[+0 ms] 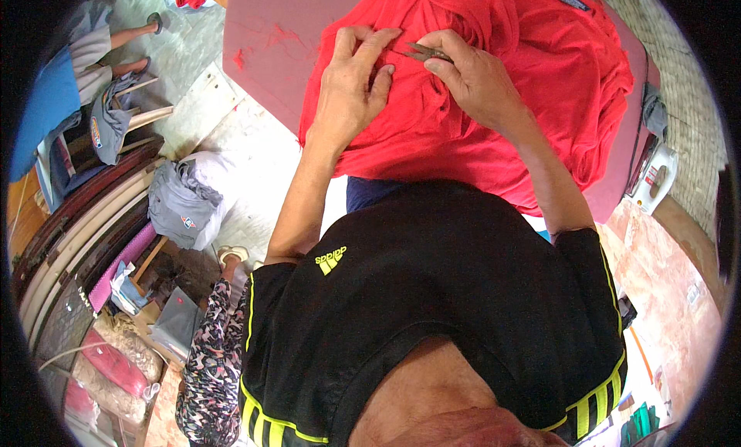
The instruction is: The person uses a small blade to trim loose threads and excess fabric from the edges of a red garment laid on a pink table. The person repeatedly picks at the seams and edges, cutting small bits of material to clean up the finish.
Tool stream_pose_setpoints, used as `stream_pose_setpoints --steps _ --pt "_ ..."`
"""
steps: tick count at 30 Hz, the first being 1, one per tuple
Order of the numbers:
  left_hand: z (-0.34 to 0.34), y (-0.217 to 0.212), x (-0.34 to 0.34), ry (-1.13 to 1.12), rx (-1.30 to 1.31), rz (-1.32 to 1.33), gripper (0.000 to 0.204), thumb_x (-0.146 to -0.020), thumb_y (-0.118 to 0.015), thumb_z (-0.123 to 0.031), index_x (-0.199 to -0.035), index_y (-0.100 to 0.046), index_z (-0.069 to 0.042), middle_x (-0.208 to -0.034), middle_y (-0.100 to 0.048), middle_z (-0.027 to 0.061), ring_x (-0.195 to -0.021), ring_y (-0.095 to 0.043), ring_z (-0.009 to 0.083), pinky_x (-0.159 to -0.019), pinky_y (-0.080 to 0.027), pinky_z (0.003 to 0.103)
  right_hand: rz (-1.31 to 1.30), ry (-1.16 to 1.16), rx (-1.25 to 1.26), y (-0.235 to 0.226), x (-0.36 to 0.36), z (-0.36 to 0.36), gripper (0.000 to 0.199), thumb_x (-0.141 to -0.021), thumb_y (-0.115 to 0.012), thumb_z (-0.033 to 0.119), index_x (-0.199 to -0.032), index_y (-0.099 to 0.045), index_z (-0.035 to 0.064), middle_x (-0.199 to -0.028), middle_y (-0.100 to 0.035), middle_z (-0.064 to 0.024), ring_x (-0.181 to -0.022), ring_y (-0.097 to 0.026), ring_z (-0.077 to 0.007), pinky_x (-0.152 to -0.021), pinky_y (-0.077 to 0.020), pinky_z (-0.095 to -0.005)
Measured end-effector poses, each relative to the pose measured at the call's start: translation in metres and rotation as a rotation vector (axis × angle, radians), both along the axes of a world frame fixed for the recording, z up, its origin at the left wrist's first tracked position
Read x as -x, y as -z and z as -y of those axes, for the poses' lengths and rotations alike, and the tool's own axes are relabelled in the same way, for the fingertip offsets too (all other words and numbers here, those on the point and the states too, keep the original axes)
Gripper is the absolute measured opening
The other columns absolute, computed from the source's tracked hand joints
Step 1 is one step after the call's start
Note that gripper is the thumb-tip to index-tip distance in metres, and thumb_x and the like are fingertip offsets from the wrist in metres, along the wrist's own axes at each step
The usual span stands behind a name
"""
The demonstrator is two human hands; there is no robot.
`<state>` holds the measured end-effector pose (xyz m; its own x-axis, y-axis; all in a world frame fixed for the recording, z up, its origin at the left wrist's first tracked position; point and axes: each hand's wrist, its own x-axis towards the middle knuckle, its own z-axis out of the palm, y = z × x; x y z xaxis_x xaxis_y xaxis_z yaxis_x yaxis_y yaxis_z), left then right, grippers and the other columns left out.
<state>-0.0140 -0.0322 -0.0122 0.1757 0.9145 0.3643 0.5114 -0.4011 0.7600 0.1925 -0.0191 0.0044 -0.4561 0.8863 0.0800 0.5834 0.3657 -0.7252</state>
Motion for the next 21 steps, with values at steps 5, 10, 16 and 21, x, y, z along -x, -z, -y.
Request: stream_pose_setpoints --steps 5,10,16,21 --pt "-0.017 -0.017 0.020 0.215 0.163 -0.156 0.020 -0.075 -0.070 0.000 -0.094 -0.064 -0.002 -0.112 -0.058 0.0135 -0.088 -0.064 0.0325 -0.075 -0.053 0.041 -0.040 -0.033 0.013 -0.006 -0.003 0.002 0.027 -0.089 -0.069 0.011 -0.114 -0.061 0.0065 -0.104 -0.070 -0.0110 -0.094 -0.071 -0.0285 -0.079 -0.0554 -0.0363" --pt "-0.017 -0.013 0.035 0.229 -0.035 -0.265 0.013 -0.075 -0.069 0.000 -0.087 -0.062 -0.002 -0.098 -0.063 0.0100 -0.088 -0.063 0.0317 -0.076 -0.053 0.041 0.086 -0.143 -0.290 0.005 0.002 0.002 0.023 -0.075 -0.076 0.010 -0.097 -0.069 0.0092 -0.094 -0.066 -0.0026 -0.080 -0.068 -0.0220 -0.070 -0.0543 -0.0335" --pt "0.012 0.005 0.037 0.123 0.052 -0.098 0.014 -0.079 -0.066 0.005 -0.091 -0.071 -0.002 -0.100 -0.070 0.0100 -0.093 -0.064 0.0290 -0.082 -0.051 0.037 0.097 -0.163 -0.371 0.015 0.009 0.020 0.011 -0.081 -0.066 0.019 -0.090 -0.065 0.0144 -0.092 -0.058 0.0001 -0.075 -0.064 -0.0210 -0.064 -0.0522 -0.0377" --pt "0.022 0.006 0.026 -0.024 0.163 0.074 0.018 -0.078 -0.070 0.005 -0.094 -0.074 -0.003 -0.100 -0.073 0.0111 -0.090 -0.065 0.0277 -0.084 -0.049 0.035 0.084 -0.165 -0.357 0.015 0.007 0.022 0.011 -0.082 -0.064 0.020 -0.091 -0.065 0.0146 -0.092 -0.058 0.0002 -0.077 -0.064 -0.0196 -0.066 -0.0517 -0.0365"
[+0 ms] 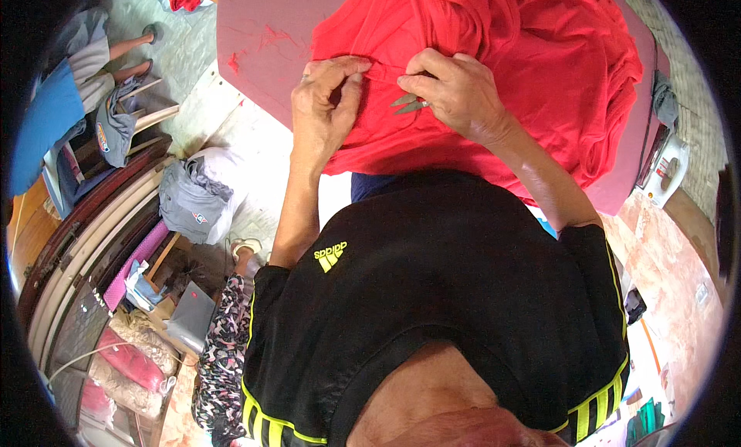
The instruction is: The person uses a small blade to trim loose threads and excess fabric from the edges of a red garment laid on a pink table. The person repeatedly picks at the seams and edges, cutting small bits of material to clean up the finish.
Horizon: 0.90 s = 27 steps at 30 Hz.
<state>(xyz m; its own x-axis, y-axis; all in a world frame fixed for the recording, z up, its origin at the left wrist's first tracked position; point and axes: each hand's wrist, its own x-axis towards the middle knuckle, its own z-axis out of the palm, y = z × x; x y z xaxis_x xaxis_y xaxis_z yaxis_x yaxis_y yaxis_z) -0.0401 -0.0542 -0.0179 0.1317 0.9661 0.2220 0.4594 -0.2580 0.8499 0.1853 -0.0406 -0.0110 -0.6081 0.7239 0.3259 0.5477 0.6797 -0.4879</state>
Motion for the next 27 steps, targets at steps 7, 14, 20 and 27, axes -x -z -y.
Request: stream_pose_setpoints --steps 7,14,20,27 --pt "0.000 0.003 -0.008 0.017 -0.047 -0.171 0.018 -0.078 -0.076 -0.001 -0.095 -0.072 -0.004 -0.091 -0.070 0.0099 -0.089 -0.066 0.0241 -0.084 -0.050 0.034 -0.001 -0.023 -0.030 0.002 0.001 -0.001 0.012 -0.080 -0.064 0.021 -0.091 -0.064 0.0149 -0.092 -0.058 0.0010 -0.077 -0.065 -0.0173 -0.067 -0.0499 -0.0351" --pt "0.003 -0.003 -0.009 -0.047 0.110 -0.045 0.021 -0.073 -0.076 0.002 -0.090 -0.067 -0.004 -0.091 -0.070 0.0106 -0.086 -0.066 0.0251 -0.073 -0.054 0.034 -0.027 -0.030 -0.032 0.004 0.000 -0.001 0.017 -0.077 -0.066 0.014 -0.093 -0.071 0.0130 -0.092 -0.063 0.0026 -0.076 -0.065 -0.0145 -0.064 -0.0479 -0.0312" --pt "0.003 0.015 -0.007 -0.061 -0.138 -0.160 0.021 -0.070 -0.079 0.001 -0.084 -0.065 -0.003 -0.094 -0.070 0.0109 -0.086 -0.069 0.0232 -0.072 -0.054 0.031 -0.046 -0.053 -0.006 0.004 0.004 -0.004 0.016 -0.078 -0.066 0.016 -0.094 -0.069 0.0146 -0.093 -0.062 0.0023 -0.079 -0.066 -0.0155 -0.067 -0.0493 -0.0329" --pt "0.009 0.021 -0.010 -0.113 -0.279 -0.098 0.020 -0.067 -0.079 0.003 -0.074 -0.061 -0.003 -0.090 -0.067 0.0102 -0.079 -0.065 0.0248 -0.066 -0.052 0.034 -0.281 0.037 0.311 0.003 0.010 -0.010 0.028 -0.078 -0.072 0.005 -0.106 -0.071 0.0071 -0.093 -0.072 -0.0088 -0.080 -0.071 -0.0219 -0.069 -0.0550 -0.0337"
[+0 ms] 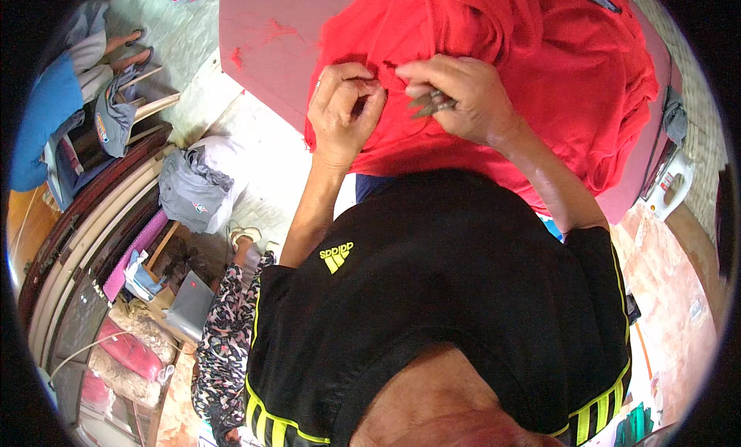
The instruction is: The person uses a small blade to trim loose threads and excess fabric from the edges of a red garment laid on a pink table. The person repeatedly picks at the seams and edges, cutting small bits of material to clean up the finish.
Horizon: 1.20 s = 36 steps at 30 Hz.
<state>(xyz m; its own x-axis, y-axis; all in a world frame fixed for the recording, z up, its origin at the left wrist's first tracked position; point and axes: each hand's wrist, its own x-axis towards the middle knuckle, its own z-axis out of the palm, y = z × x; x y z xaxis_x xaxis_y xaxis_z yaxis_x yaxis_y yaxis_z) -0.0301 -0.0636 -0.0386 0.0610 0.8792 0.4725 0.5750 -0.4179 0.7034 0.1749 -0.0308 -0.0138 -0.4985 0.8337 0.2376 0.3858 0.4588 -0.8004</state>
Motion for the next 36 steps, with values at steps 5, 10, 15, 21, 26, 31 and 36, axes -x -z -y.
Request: stream_pose_setpoints --steps 5,10,15,21,26,31,36 --pt "0.000 0.002 0.001 0.010 -0.167 -0.023 0.024 -0.064 -0.081 0.004 -0.073 -0.061 -0.004 -0.086 -0.062 0.0089 -0.073 -0.063 0.0238 -0.061 -0.050 0.034 0.054 0.010 0.179 -0.011 0.007 -0.008 0.024 -0.083 -0.069 0.009 -0.107 -0.069 0.0082 -0.094 -0.072 -0.0108 -0.083 -0.071 -0.0301 -0.072 -0.0552 -0.0429" --pt "-0.001 0.004 0.002 0.026 -0.240 -0.041 0.025 -0.060 -0.082 0.005 -0.073 -0.062 -0.004 -0.085 -0.061 0.0083 -0.072 -0.062 0.0237 -0.059 -0.049 0.034 0.059 -0.098 0.060 -0.010 0.009 -0.017 0.028 -0.083 -0.075 0.012 -0.110 -0.069 0.0057 -0.089 -0.071 -0.0107 -0.078 -0.070 -0.0241 -0.068 -0.0538 -0.0346" --pt "-0.003 0.000 0.001 0.022 -0.214 -0.035 0.025 -0.060 -0.081 0.006 -0.073 -0.062 -0.004 -0.085 -0.062 0.0080 -0.073 -0.063 0.0233 -0.060 -0.050 0.034 0.154 -0.091 0.075 -0.010 0.012 -0.017 0.016 -0.086 -0.071 0.008 -0.100 -0.065 0.0030 -0.085 -0.069 -0.0098 -0.076 -0.069 -0.0244 -0.067 -0.0526 -0.0340" --pt "-0.005 0.003 0.002 0.031 -0.090 0.092 0.023 -0.065 -0.079 0.005 -0.074 -0.061 -0.004 -0.094 -0.069 0.0104 -0.076 -0.066 0.0232 -0.064 -0.053 0.033 -0.056 -0.008 0.265 -0.002 0.008 -0.017 0.018 -0.088 -0.071 0.009 -0.102 -0.061 0.0025 -0.084 -0.067 -0.0097 -0.075 -0.067 -0.0182 -0.068 -0.0518 -0.0317" --pt "-0.015 -0.007 0.006 0.096 -0.063 0.068 0.014 -0.074 -0.075 0.005 -0.081 -0.066 -0.003 -0.102 -0.072 0.0121 -0.085 -0.069 0.0246 -0.071 -0.055 0.033 0.023 -0.047 0.153 -0.021 0.013 -0.015 0.017 -0.090 -0.072 0.011 -0.101 -0.062 0.0020 -0.082 -0.064 -0.0071 -0.073 -0.063 -0.0128 -0.067 -0.0493 -0.0285" --pt "-0.015 -0.010 0.023 -0.161 0.193 0.342 0.014 -0.094 -0.064 -0.004 -0.106 -0.068 0.000 -0.099 -0.072 0.0109 -0.088 -0.068 0.0191 -0.079 -0.054 0.031 -0.068 0.020 0.296 -0.019 -0.006 -0.015 0.013 -0.095 -0.067 0.013 -0.096 -0.061 0.0018 -0.079 -0.055 0.0014 -0.071 -0.048 -0.0047 -0.064 -0.0420 -0.0237" --pt "0.020 -0.034 0.017 -0.087 0.512 0.194 0.020 -0.097 -0.066 -0.016 -0.106 -0.070 0.001 -0.092 -0.073 0.0077 -0.079 -0.063 0.0123 -0.075 -0.052 0.028 -0.057 0.005 0.383 -0.018 -0.015 -0.012 0.013 -0.098 -0.062 0.013 -0.092 -0.057 0.0023 -0.078 -0.048 0.0039 -0.073 -0.043 -0.0031 -0.065 -0.0392 -0.0222"
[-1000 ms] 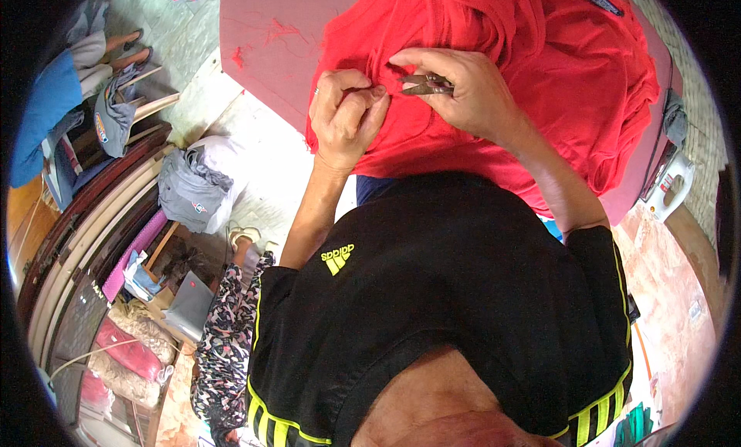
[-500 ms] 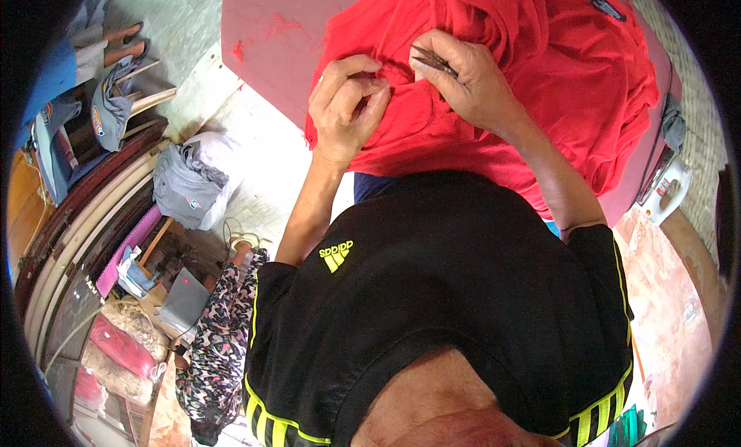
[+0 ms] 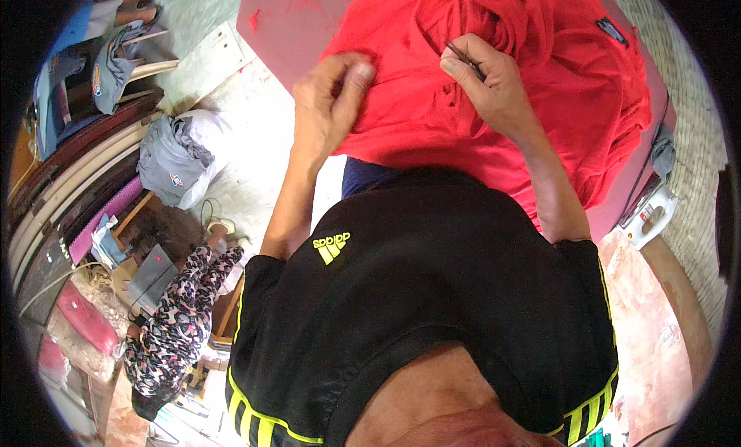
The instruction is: The person uses a small blade to trim loose threads and excess fabric from the edges of a red garment laid on a pink table. The person repeatedly picks at the seams and edges, cutting small bits of material to clean up the finish.
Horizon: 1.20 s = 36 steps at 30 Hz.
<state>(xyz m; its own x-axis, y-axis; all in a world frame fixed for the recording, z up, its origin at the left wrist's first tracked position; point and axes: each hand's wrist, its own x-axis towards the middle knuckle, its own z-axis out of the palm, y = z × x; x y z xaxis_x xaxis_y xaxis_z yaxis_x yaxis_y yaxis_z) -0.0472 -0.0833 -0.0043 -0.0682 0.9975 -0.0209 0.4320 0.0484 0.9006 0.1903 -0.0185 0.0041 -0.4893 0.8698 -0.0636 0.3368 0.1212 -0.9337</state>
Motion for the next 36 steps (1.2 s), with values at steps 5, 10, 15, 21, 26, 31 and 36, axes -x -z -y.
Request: stream_pose_setpoints --steps 5,10,15,21,26,31,36 --pt "0.034 0.004 0.004 -0.034 -0.093 -0.105 0.010 -0.083 -0.078 -0.008 -0.083 -0.072 0.000 -0.076 -0.066 0.0118 -0.064 -0.063 0.0202 -0.060 -0.047 0.031 -0.012 0.020 -0.024 0.005 -0.006 0.009 0.016 -0.097 -0.064 0.017 -0.091 -0.058 0.0030 -0.070 -0.049 -0.0007 -0.065 -0.045 -0.0074 -0.060 -0.0399 -0.0271" --pt "0.036 0.007 0.023 -0.322 0.022 0.022 0.016 -0.092 -0.072 -0.011 -0.085 -0.071 0.002 -0.065 -0.060 -0.0002 -0.061 -0.050 0.0040 -0.056 -0.042 0.022 -0.061 0.071 -0.060 0.011 -0.009 0.013 0.018 -0.096 -0.066 0.018 -0.091 -0.058 0.0034 -0.067 -0.050 -0.0011 -0.062 -0.046 -0.0081 -0.058 -0.0402 -0.0283" --pt "0.016 -0.004 -0.010 0.130 -0.211 -0.176 0.033 -0.087 -0.076 -0.022 -0.109 -0.066 0.000 -0.093 -0.067 0.0137 -0.079 -0.066 0.0243 -0.068 -0.053 0.035 -0.122 0.084 0.011 0.016 -0.010 0.018 0.015 -0.094 -0.069 0.016 -0.093 -0.062 0.0035 -0.071 -0.054 0.0048 -0.066 -0.047 -0.0035 -0.058 -0.0407 -0.0249" --pt "0.012 -0.002 -0.068 0.343 -0.256 -0.442 0.041 -0.088 -0.069 -0.022 -0.125 -0.061 -0.007 -0.097 -0.065 0.0140 -0.082 -0.068 0.0335 -0.069 -0.056 0.044 -0.075 0.203 -0.009 0.012 -0.024 0.031 0.011 -0.093 -0.071 0.011 -0.099 -0.067 0.0030 -0.081 -0.064 0.0057 -0.073 -0.054 -0.0018 -0.064 -0.0451 -0.0201" --pt "0.020 0.017 -0.098 0.384 -0.428 -0.494 0.025 -0.091 -0.059 -0.018 -0.113 -0.063 -0.006 -0.083 -0.060 0.0110 -0.071 -0.067 0.0291 -0.056 -0.055 0.043 -0.275 0.278 -0.231 -0.029 0.013 0.014 0.012 -0.099 -0.063 0.013 -0.101 -0.065 0.0013 -0.081 -0.063 0.0032 -0.072 -0.056 -0.0034 -0.062 -0.0457 -0.0207" --pt "0.020 0.037 -0.098 0.468 -0.375 -0.416 0.021 -0.089 -0.061 -0.022 -0.104 -0.067 -0.009 -0.090 -0.061 0.0100 -0.078 -0.065 0.0299 -0.066 -0.053 0.045 -0.473 0.269 0.008 0.017 0.071 -0.040 0.017 -0.102 -0.058 0.017 -0.100 -0.064 0.0022 -0.073 -0.055 0.0036 -0.059 -0.042 -0.0022 -0.052 -0.0326 -0.0180" --pt "0.031 0.022 -0.029 0.325 -0.604 -0.339 0.030 -0.081 -0.073 -0.024 -0.108 -0.067 -0.011 -0.095 -0.059 0.0093 -0.093 -0.060 0.0302 -0.077 -0.050 0.043 -0.487 0.247 -0.001 0.036 0.070 -0.037 0.017 -0.103 -0.055 0.016 -0.100 -0.063 0.0012 -0.066 -0.049 0.0042 -0.056 -0.039 -0.0028 -0.049 -0.0303 -0.0202"
